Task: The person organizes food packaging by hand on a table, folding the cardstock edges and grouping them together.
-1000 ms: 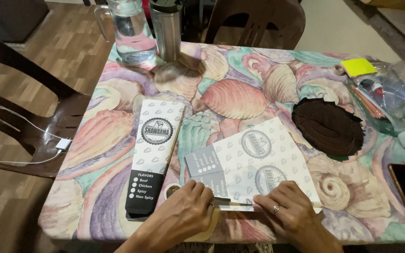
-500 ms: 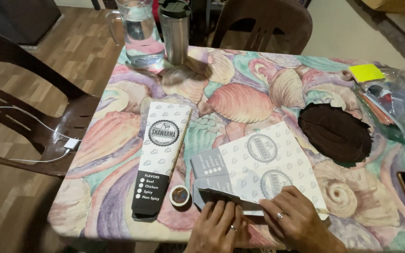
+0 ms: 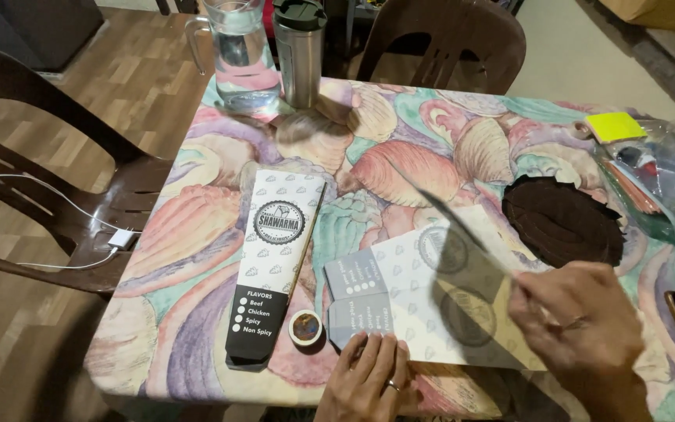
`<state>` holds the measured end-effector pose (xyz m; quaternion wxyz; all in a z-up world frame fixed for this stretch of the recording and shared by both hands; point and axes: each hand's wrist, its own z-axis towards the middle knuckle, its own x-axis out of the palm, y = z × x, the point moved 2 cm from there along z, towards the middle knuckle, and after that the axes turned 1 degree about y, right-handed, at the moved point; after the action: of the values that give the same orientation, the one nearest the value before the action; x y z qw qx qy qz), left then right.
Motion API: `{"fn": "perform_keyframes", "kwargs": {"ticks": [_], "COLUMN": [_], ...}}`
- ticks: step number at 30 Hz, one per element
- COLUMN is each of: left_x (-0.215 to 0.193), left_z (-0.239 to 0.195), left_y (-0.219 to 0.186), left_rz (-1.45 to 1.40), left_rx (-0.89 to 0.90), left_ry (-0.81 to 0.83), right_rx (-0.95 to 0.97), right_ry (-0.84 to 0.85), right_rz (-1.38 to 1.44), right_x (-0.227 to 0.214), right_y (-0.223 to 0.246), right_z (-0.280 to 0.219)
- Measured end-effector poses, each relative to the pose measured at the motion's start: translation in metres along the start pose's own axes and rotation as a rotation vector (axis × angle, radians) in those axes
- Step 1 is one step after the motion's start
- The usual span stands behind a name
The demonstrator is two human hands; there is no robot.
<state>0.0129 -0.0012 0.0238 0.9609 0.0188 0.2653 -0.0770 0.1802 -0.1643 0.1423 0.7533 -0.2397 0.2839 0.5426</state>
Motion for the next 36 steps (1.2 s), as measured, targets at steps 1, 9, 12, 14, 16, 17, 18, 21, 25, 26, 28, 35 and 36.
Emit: {"fn": "perform_keyframes", "kwargs": {"ticks": [1, 9, 12, 14, 16, 17, 18, 21, 25, 26, 28, 35, 36], "left_x": [0.001, -0.001, 0.026, 0.024, 0.024, 0.025, 0.026, 0.029, 0.028, 0.027, 0.029, 0.028, 0.027], "left_z": [-0.001, 0.015, -0.011, -0.002, 0.002, 0.003, 0.003, -0.001, 0.0, 0.001, -0.001, 0.0, 0.001], "left_y": [0.001, 0.003, 0.004, 0.003, 0.003, 0.003, 0.003, 0.001, 0.001, 0.0, 0.001, 0.002, 0.002], "left_rz": [-0.001, -0.072, 0.014, 0.06, 0.105, 0.131, 0.154, 0.148, 0.136, 0.139, 0.141, 0.128, 0.117], "left_rx": [0.0, -0.111, -0.156, -0.164, -0.172, -0.165, -0.154, -0.176, -0.178, -0.189, -0.198, -0.192, -0.198], "left_ry": [-0.002, -0.059, 0.053, 0.078, 0.104, 0.072, 0.042, 0.073, 0.081, 0.104, 0.128, 0.136, 0.13], "right_rx": [-0.001, -0.392, -0.386, -0.381, -0.373, -0.256, -0.131, 0.198, 0.269, 0.348, 0.429, 0.358, 0.277], "right_ry": [0.0, 0.268, 0.341, 0.379, 0.416, 0.493, 0.567, 0.593, 0.554, 0.644, 0.733, 0.808, 0.728], "right_rz": [-0.002, 0.1, 0.129, 0.129, 0.129, 0.199, 0.269, 0.23, 0.298, 0.319, 0.34, 0.366, 0.373], "right_x": [0.012, 0.064, 0.065, 0.065, 0.065, 0.066, 0.066, 0.099, 0.157, 0.166, 0.18, 0.168, 0.162], "right_y": [0.0, 0.042, 0.039, 0.036, 0.03, 0.024, 0.019, -0.027, -0.076, -0.081, -0.092, -0.092, -0.089], "right_z": [-0.004, -0.016, -0.02, -0.019, -0.012, -0.005, 0.0, 0.01, 0.037, 0.046, 0.057, 0.071, 0.071]}}
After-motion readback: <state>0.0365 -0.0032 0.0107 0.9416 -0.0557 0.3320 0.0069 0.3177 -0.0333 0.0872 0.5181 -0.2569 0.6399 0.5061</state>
